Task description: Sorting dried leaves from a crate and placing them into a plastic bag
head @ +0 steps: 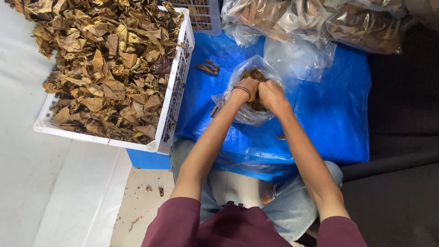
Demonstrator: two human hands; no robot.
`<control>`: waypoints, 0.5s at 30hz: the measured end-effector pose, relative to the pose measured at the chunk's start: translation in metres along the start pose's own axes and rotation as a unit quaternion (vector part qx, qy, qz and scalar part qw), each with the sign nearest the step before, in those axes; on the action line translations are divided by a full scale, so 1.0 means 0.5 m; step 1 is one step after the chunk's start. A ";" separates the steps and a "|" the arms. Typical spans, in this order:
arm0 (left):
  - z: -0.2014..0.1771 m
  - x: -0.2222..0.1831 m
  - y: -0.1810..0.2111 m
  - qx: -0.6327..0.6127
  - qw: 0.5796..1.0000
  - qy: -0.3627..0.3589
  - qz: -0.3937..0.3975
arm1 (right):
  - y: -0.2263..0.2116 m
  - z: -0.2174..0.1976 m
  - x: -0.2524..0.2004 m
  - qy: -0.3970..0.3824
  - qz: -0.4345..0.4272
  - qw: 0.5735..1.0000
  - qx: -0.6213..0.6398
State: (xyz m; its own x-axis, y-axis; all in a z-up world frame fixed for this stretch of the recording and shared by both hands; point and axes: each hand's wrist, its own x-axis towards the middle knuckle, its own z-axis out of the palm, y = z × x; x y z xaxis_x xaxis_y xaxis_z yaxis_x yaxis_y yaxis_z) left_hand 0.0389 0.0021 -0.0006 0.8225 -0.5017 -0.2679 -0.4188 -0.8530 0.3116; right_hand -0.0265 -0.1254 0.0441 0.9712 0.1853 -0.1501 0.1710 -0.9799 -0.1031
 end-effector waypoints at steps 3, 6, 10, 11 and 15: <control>0.016 0.015 0.001 0.005 1.000 -0.003 0.007 | 0.008 0.001 0.003 -0.043 -0.001 0.999 -0.019; -0.044 -0.050 0.030 0.023 0.999 0.014 0.017 | -0.008 -0.043 -0.011 -0.063 -0.007 0.998 -0.016; -0.048 -0.048 0.032 0.028 0.999 0.018 0.023 | -0.018 -0.069 -0.017 -0.084 -0.004 0.996 0.014; -0.043 -0.042 0.025 0.024 0.999 0.018 0.025 | -0.013 -0.063 -0.010 -0.088 -0.005 0.996 0.014; -0.070 -0.080 0.032 0.016 0.999 -0.002 0.031 | -0.015 -0.061 -0.004 -0.098 -0.010 0.995 0.002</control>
State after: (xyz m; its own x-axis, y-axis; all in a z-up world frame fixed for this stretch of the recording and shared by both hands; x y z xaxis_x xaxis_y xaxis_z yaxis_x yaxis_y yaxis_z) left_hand 0.0127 0.0134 0.0470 0.7930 -0.5540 -0.2534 -0.4807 -0.8245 0.2984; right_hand -0.0245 -0.1208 0.0750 0.9166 0.2158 -0.3365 0.1889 -0.9757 -0.1111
